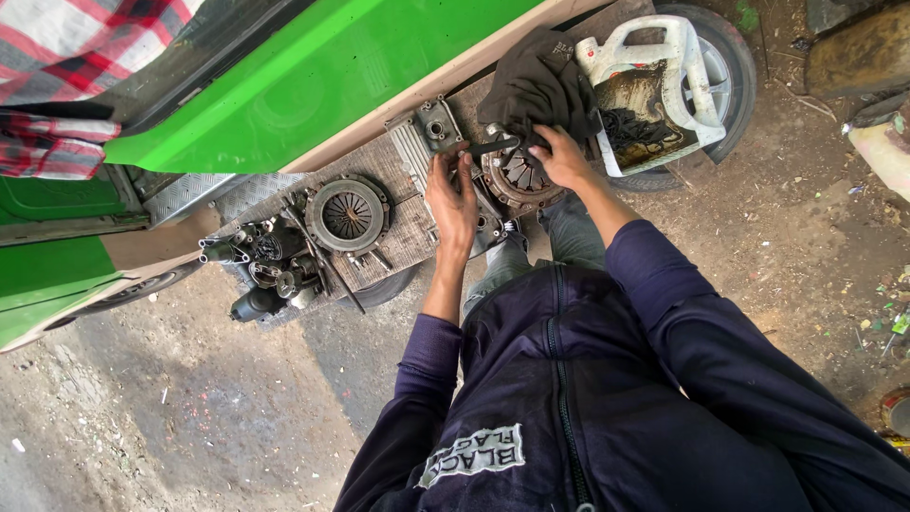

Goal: The person uses a wrench to tighten bolts on a disassembled engine component placed on a metal surface. The person repeatedly adjusts the wrench and rotates the component to access different bolt locations.

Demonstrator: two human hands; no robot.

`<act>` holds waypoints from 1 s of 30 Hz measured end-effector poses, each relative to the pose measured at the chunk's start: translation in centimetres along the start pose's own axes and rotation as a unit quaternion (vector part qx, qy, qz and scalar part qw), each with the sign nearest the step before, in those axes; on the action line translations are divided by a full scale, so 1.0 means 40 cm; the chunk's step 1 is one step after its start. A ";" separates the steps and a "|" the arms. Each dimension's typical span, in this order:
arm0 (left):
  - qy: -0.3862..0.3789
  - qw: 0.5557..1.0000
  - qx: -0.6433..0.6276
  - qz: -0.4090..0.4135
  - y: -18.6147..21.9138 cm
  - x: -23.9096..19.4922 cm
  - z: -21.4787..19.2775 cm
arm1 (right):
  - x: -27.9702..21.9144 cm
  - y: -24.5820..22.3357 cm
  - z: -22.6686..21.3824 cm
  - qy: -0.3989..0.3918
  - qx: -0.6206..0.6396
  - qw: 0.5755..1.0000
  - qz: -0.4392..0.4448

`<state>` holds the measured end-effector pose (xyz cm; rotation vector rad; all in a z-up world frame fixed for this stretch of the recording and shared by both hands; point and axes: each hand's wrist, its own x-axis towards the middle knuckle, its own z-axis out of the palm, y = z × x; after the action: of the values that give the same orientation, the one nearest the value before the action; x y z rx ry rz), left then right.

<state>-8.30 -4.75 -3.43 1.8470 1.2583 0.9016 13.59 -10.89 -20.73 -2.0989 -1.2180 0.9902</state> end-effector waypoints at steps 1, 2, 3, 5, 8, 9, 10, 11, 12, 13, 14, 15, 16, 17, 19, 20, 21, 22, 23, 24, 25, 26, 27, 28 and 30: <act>0.002 1.000 -0.008 -0.004 -0.003 -0.004 0.004 | 0.005 0.015 -0.004 0.005 -0.001 1.000 -0.009; 0.004 1.000 -0.004 0.000 -0.005 -0.009 0.008 | 0.004 0.026 -0.007 0.010 -0.001 1.000 -0.016; 0.007 1.000 -0.001 0.005 -0.007 -0.014 0.012 | 0.003 0.031 -0.007 0.015 -0.002 1.000 -0.023; 0.013 1.000 0.002 0.003 -0.010 -0.024 0.012 | -0.011 0.027 0.004 0.029 0.010 0.995 -0.091; 0.014 1.000 -0.003 -0.020 -0.009 -0.029 0.010 | -0.029 0.003 0.018 0.024 0.040 0.990 -0.135; 0.012 0.999 -0.005 -0.030 -0.007 -0.029 0.008 | -0.028 -0.004 0.015 0.018 0.051 0.988 -0.141; 0.012 0.999 -0.008 -0.041 -0.004 -0.027 0.008 | -0.019 -0.010 0.008 0.020 0.034 0.990 -0.136; 0.014 0.999 -0.003 -0.039 -0.002 -0.023 0.010 | -0.007 -0.013 -0.002 0.021 0.016 0.991 -0.131; 0.014 0.999 0.004 -0.039 0.000 -0.027 0.006 | -0.005 -0.014 -0.003 0.022 0.001 0.992 -0.123; 0.014 0.999 0.011 -0.038 0.002 -0.033 0.003 | -0.001 -0.013 -0.005 0.018 -0.003 0.992 -0.124; 0.020 0.999 0.013 -0.032 0.005 -0.031 0.003 | 0.013 -0.012 -0.013 0.016 -0.008 0.992 -0.128; 0.026 0.999 0.015 -0.025 0.007 -0.029 0.004 | 0.025 -0.012 -0.017 0.014 -0.013 0.991 -0.131; 0.030 0.999 0.016 -0.019 0.007 -0.029 0.004 | 0.031 -0.012 -0.017 -0.006 -0.001 0.987 -0.158; 0.027 0.999 0.021 -0.025 0.007 -0.030 0.002 | 0.037 -0.013 -0.017 -0.025 0.010 0.982 -0.184; 0.023 0.999 0.029 -0.038 0.010 -0.025 0.005 | 0.060 -0.023 -0.025 -0.062 0.016 0.982 -0.176; 0.024 0.999 0.023 -0.044 0.012 -0.029 0.006 | 0.064 -0.029 -0.028 -0.081 0.012 0.987 -0.137; 0.024 0.998 0.016 -0.049 0.014 -0.033 0.008 | 0.069 -0.036 -0.032 -0.100 0.008 0.990 -0.097; 0.024 0.998 0.008 -0.051 0.015 -0.032 0.010 | 0.082 -0.045 -0.039 -0.088 -0.003 0.989 -0.116; 0.023 0.998 0.003 -0.057 0.018 -0.034 0.012 | 0.093 -0.056 -0.049 -0.076 -0.014 0.988 -0.134; 0.023 0.998 0.002 -0.063 0.019 -0.028 0.006 | 0.110 -0.075 -0.050 -0.064 -0.022 0.986 -0.155; 0.023 0.997 0.000 -0.068 0.020 -0.022 0.000 | 0.124 -0.094 -0.048 -0.103 -0.011 0.980 -0.170; 0.024 0.998 0.010 -0.064 0.023 -0.024 0.001 | 0.128 -0.101 -0.052 -0.143 -0.003 0.973 -0.181; 0.025 0.998 0.019 -0.060 0.026 -0.026 0.001 | 0.130 -0.106 -0.053 -0.182 0.006 0.965 -0.191; 0.024 0.998 0.028 -0.056 0.028 -0.030 0.002 | 0.126 -0.104 -0.053 -0.181 -0.002 0.967 -0.182; 0.023 0.997 0.024 -0.067 0.032 -0.031 0.002 | 0.124 -0.096 -0.053 -0.177 -0.019 0.970 -0.166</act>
<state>-8.01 -6.26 -2.55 1.7632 1.4248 0.8515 14.94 -4.88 -18.32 -1.7068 -1.7092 1.2195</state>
